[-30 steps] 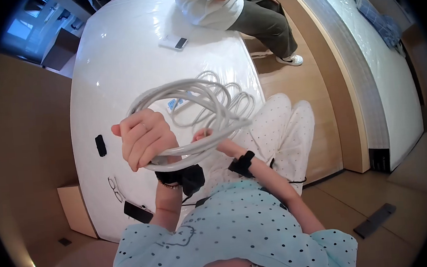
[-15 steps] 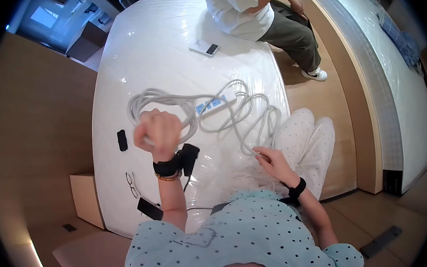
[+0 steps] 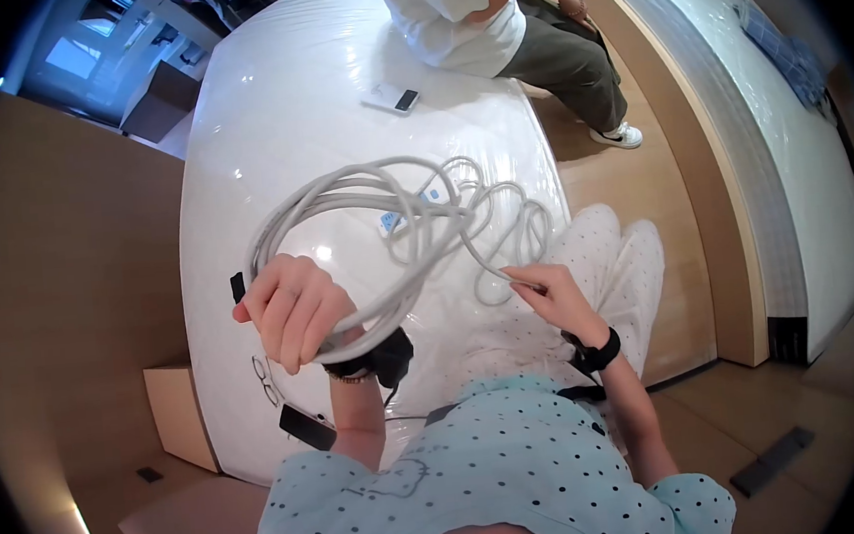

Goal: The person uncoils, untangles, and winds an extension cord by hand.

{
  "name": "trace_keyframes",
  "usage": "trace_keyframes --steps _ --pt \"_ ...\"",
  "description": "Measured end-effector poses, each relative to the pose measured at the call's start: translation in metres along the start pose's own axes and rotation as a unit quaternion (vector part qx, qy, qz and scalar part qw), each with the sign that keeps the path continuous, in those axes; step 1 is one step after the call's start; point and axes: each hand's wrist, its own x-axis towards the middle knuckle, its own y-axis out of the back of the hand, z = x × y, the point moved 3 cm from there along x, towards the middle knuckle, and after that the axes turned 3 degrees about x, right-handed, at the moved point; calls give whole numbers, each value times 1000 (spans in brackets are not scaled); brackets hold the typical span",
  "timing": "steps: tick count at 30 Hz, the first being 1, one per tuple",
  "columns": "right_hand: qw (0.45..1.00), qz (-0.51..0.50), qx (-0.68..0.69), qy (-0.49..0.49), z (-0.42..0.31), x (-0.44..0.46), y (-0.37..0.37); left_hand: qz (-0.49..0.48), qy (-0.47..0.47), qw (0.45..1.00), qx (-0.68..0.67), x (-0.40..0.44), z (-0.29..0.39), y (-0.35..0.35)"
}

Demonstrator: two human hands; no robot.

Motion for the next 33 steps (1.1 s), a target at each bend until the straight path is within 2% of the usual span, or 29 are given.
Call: trace_keyframes --steps 1,5,8,9,12,16,19,22,25,28,31,33 --pt "1000 0 -6 -7 -3 -2 4 11 12 999 34 -2 4 1" --pt "997 -62 -48 27 -16 -11 0 97 -55 992 67 -4 11 7" --pt "993 -77 -75 46 -30 -14 0 175 -7 967 186 -13 21 14" --pt "992 -84 -83 43 -37 -15 1 194 35 958 209 -16 24 18" --pt "990 -49 -115 66 -53 -16 15 195 143 930 278 -20 23 25" --pt "978 -40 -174 110 -78 -7 33 207 207 907 302 -20 16 25" --pt "966 -28 -225 128 -100 5 38 290 264 842 371 -29 -10 27" --pt "951 -60 -266 146 -117 18 33 383 376 715 448 -47 -28 35" --pt "940 -109 -284 153 -121 26 27 435 361 683 463 -54 -41 47" --pt "968 -56 -230 85 -115 30 27 383 305 680 545 -59 -42 59" --pt "984 -18 -156 87 -105 32 27 328 314 681 575 -58 -43 62" --pt "995 -8 -87 57 -109 31 28 305 257 605 689 -57 -42 66"
